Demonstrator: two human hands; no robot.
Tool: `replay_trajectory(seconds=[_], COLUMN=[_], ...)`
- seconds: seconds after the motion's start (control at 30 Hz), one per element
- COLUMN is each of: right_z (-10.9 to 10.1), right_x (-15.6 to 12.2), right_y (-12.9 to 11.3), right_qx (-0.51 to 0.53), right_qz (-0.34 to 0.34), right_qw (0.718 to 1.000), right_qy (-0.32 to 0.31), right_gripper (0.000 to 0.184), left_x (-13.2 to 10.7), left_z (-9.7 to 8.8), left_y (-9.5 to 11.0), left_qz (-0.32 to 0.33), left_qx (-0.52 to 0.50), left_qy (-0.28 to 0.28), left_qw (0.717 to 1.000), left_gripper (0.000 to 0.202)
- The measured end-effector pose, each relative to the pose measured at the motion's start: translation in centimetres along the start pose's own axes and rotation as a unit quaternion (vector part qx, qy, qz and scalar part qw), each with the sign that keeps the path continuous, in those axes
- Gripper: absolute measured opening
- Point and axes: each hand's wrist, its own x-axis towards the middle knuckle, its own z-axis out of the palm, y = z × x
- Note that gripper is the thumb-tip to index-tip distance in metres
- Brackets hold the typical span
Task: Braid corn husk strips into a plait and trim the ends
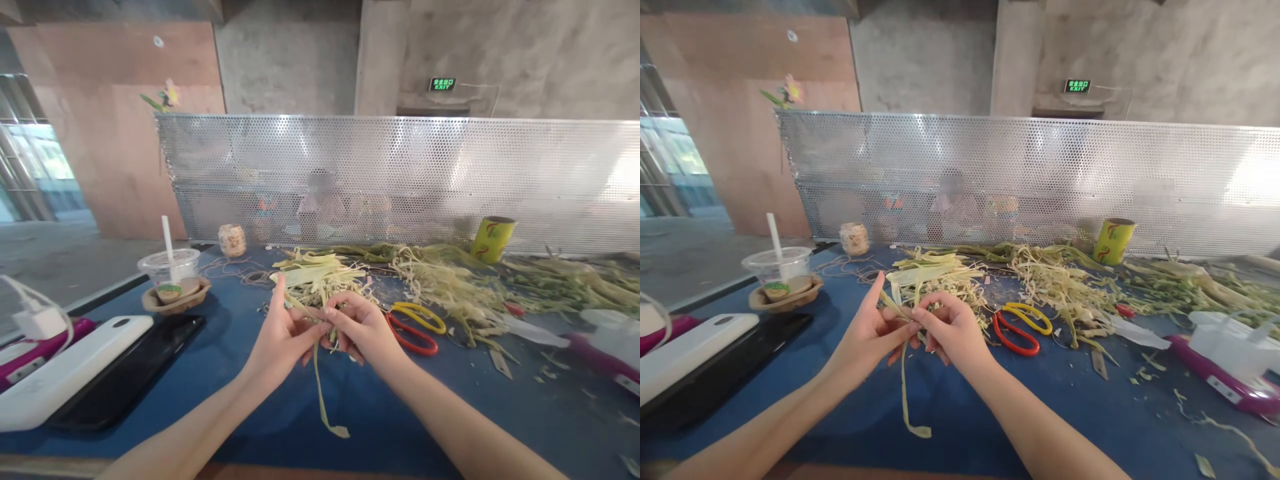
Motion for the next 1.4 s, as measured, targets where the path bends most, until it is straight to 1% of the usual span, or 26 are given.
replay_trajectory(seconds=[0.07,0.13,0.23,0.3,0.37,0.43,0.5,0.6,0.67,0.73,0.87,1.0,1.13,1.23,1.3,1.33,1.4], right_z=[-0.1,0.0,0.2,0.3,0.1,-0.2,-0.6,-1.0,-1.2,-1.2,-1.3,-1.4,-1.4,-1.3,-1.2,-1.2,-1.0], right_x=[0.0,-0.1,-0.2,-0.3,-0.3,-0.3,-0.1,0.0,0.2,0.2,0.3,0.3,0.1,-0.1,-0.2,-0.2,-0.2], right_y=[0.0,0.1,0.3,0.3,0.2,-0.2,-0.6,-1.1,-1.3,-1.3,-1.2,-1.4,-1.7,-1.7,-1.5,-1.4,-1.2], right_qx=[-0.006,0.006,0.06,0.091,0.08,0.017,-0.045,-0.08,-0.084,-0.078,-0.048,-0.045,-0.067,-0.08,-0.079,-0.076,-0.074], right_qz=[0.01,0.009,-0.003,-0.008,-0.015,-0.03,-0.048,-0.049,-0.04,-0.037,-0.034,-0.022,-0.008,0.039,0.068,0.074,0.071], right_qw=[1.0,0.999,0.994,0.989,0.989,0.992,0.993,0.994,0.994,0.995,0.997,0.998,0.998,0.995,0.993,0.993,0.994], right_qy=[0.006,0.037,0.095,0.118,0.127,0.12,0.097,0.061,0.049,0.05,0.054,0.03,0.005,-0.036,-0.057,-0.054,-0.023], right_gripper=[0.027,0.026,0.026,0.026,0.025,0.023,0.023,0.029,0.03,0.027,0.025,0.026,0.031,0.043,0.047,0.046,0.042], left_x=[-0.1,-0.2,-0.2,-0.2,-0.2,-0.2,-0.3,-0.5,-0.5,-0.4,-0.3,-0.3,-0.3,-0.3,-0.4,-0.5,-0.6], left_z=[0.0,0.1,0.0,-0.1,-0.2,-0.3,-0.4,-0.4,-0.5,-0.6,-0.9,-1.2,-1.4,-1.4,-1.3,-1.3,-1.2], left_y=[0.0,0.1,0.4,0.5,0.7,0.8,0.9,1.0,1.1,1.0,1.0,1.0,1.0,1.1,1.2,1.2,1.3], left_qz=[-0.005,-0.006,-0.008,-0.02,-0.032,-0.032,-0.032,-0.034,-0.039,-0.04,-0.019,-0.006,-0.007,-0.025,-0.043,-0.049,-0.05], left_qx=[0.022,0.035,0.043,0.05,0.05,0.036,0.017,-0.005,-0.009,-0.006,-0.008,-0.019,-0.021,-0.003,0.018,0.027,0.041], left_qy=[-0.008,-0.011,-0.017,-0.026,-0.034,-0.034,-0.034,-0.04,-0.037,-0.026,-0.003,0.01,0.001,-0.007,-0.027,-0.036,-0.046], left_qw=[1.0,0.999,0.999,0.998,0.998,0.998,0.999,0.999,0.998,0.999,1.0,1.0,1.0,1.0,0.999,0.998,0.997], left_gripper=[0.111,0.11,0.11,0.109,0.109,0.11,0.114,0.119,0.119,0.118,0.114,0.11,0.106,0.107,0.112,0.114,0.115])
